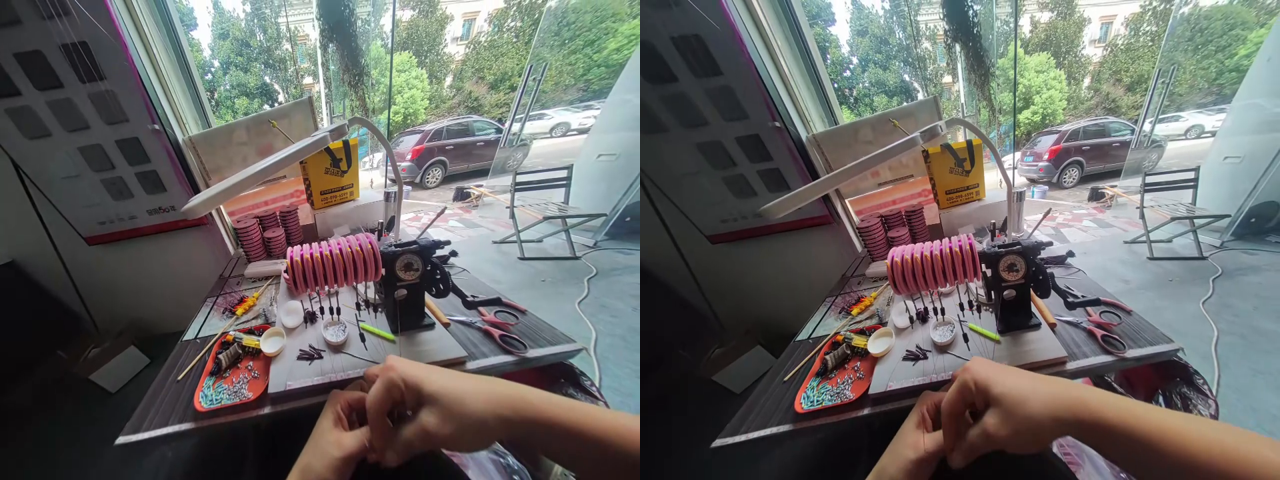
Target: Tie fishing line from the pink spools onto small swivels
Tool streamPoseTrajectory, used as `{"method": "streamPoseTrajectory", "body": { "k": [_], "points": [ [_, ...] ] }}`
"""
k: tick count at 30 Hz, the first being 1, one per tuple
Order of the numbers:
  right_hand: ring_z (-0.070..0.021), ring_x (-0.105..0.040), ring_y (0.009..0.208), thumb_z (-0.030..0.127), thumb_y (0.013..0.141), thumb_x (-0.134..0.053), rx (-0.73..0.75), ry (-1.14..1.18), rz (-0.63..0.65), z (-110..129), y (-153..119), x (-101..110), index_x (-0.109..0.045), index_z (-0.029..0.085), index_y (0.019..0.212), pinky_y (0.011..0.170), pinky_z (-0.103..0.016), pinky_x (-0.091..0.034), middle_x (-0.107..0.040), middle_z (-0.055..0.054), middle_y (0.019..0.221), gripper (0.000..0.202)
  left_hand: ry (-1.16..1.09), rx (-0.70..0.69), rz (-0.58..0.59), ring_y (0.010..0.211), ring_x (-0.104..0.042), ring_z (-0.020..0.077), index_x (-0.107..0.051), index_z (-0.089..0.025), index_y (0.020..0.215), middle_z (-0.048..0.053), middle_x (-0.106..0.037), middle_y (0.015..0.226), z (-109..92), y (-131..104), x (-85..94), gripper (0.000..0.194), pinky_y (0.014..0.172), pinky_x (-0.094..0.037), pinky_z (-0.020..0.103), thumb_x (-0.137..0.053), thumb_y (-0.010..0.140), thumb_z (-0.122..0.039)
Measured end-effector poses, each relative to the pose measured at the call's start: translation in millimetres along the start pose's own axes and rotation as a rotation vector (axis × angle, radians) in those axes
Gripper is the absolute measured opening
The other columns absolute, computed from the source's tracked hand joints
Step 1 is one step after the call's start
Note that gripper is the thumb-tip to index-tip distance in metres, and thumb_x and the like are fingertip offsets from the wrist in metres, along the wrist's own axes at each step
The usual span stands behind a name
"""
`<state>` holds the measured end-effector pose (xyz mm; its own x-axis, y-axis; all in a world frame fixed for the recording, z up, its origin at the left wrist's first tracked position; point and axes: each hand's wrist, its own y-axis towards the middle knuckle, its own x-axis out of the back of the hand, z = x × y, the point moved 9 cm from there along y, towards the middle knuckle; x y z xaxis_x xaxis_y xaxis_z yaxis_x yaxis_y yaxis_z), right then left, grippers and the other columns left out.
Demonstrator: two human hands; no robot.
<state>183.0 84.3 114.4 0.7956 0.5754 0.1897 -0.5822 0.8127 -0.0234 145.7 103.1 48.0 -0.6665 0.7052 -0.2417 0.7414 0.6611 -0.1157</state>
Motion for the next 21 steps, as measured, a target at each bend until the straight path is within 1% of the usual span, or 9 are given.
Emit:
{"method": "streamPoseTrajectory", "body": {
  "k": [2,4,9,11,14,15,17,19,21],
  "points": [
    [-0.0090,-0.049,0.055,0.024,0.065,-0.072,-0.049,0.240,-0.069,-10.4,3.7,5.6,-0.068,0.012,0.062,0.055,-0.020,-0.036,-0.057,0.003,0.057,0.013,-0.057,-0.039,-0.064,0.046,-0.039,0.0070,-0.069,-0.012,0.053,-0.002,-0.047,0.048,5.2,0.1,5.5,0.039,0.047,-0.027,0.021,-0.079,0.055,-0.049],
    [-0.0091,-0.050,0.050,0.032,0.063,-0.072,-0.056,0.346,-0.118,-19.1,7.6,9.1,-0.065,0.012,0.062,0.052,-0.021,-0.038,-0.057,0.003,0.053,0.021,-0.101,-0.043,-0.116,0.037,-0.032,0.0035,-0.068,-0.012,0.052,-0.005,-0.043,0.044,13.1,0.0,9.3,0.044,0.042,-0.022,0.022,-0.077,0.054,-0.055],
    [-0.0081,-0.049,0.046,0.035,0.062,-0.072,-0.021,0.401,-0.232,-28.2,12.6,20.6,-0.059,0.014,0.060,0.048,-0.020,-0.037,-0.056,0.003,0.053,0.025,-0.111,-0.025,-0.256,0.034,-0.031,0.0016,-0.065,-0.013,0.053,-0.005,-0.047,0.043,25.5,-1.6,20.0,0.039,0.041,-0.019,0.021,-0.080,0.054,-0.049],
    [-0.0085,-0.049,0.047,0.036,0.063,-0.071,-0.010,0.395,-0.222,-24.6,11.3,20.6,-0.058,0.014,0.060,0.049,-0.021,-0.037,-0.057,0.003,0.054,0.026,-0.141,-0.005,-0.273,0.034,-0.032,0.0020,-0.065,-0.013,0.052,-0.005,-0.047,0.041,28.7,-1.7,21.2,0.036,0.041,-0.020,0.021,-0.080,0.053,-0.046],
    [-0.0106,-0.052,0.053,0.036,0.064,-0.072,-0.007,0.369,-0.154,-19.5,3.9,12.0,-0.061,0.013,0.062,0.055,-0.023,-0.040,-0.057,0.002,0.058,0.026,-0.203,0.034,-0.248,0.035,-0.033,0.0021,-0.064,-0.014,0.051,-0.005,-0.046,0.048,31.4,-1.6,18.1,0.036,0.040,-0.022,0.021,-0.081,0.050,-0.046],
    [-0.0112,-0.053,0.057,0.033,0.066,-0.072,0.006,0.292,-0.145,-18.8,-0.2,9.1,-0.062,0.014,0.064,0.058,-0.024,-0.041,-0.057,0.001,0.063,0.022,-0.204,0.030,-0.246,0.037,-0.035,0.0030,-0.064,-0.014,0.049,-0.005,-0.046,0.050,29.6,-2.0,17.7,0.035,0.041,-0.024,0.021,-0.081,0.049,-0.044],
    [-0.0115,-0.051,0.063,0.027,0.073,-0.067,0.112,-0.027,-0.152,-14.1,-10.2,3.4,-0.062,0.017,0.062,0.062,-0.024,-0.041,-0.056,0.002,0.067,0.017,-0.157,0.018,-0.225,0.042,-0.039,0.0051,-0.062,-0.014,0.047,-0.004,-0.046,0.053,23.4,-2.9,15.3,0.028,0.042,-0.025,0.021,-0.080,0.051,-0.035],
    [-0.0114,-0.049,0.060,0.029,0.084,-0.056,0.258,-0.409,-0.159,-10.7,-23.3,-7.7,-0.054,0.019,0.052,0.065,-0.026,-0.043,-0.052,0.004,0.060,0.034,-0.036,0.021,-0.173,0.045,-0.040,0.0058,-0.062,-0.014,0.046,-0.003,-0.048,0.060,17.0,-2.8,9.6,0.017,0.043,-0.025,0.022,-0.075,0.055,-0.022],
    [-0.0115,-0.050,0.057,0.037,0.093,-0.043,0.320,-0.627,-0.178,-16.2,-38.1,-15.9,-0.047,0.020,0.048,0.073,-0.029,-0.046,-0.050,0.004,0.054,0.048,0.124,0.016,-0.128,0.050,-0.041,0.0066,-0.064,-0.015,0.048,-0.003,-0.050,0.064,11.7,-1.3,4.0,0.009,0.046,-0.027,0.022,-0.070,0.055,-0.014]
  ]
}}
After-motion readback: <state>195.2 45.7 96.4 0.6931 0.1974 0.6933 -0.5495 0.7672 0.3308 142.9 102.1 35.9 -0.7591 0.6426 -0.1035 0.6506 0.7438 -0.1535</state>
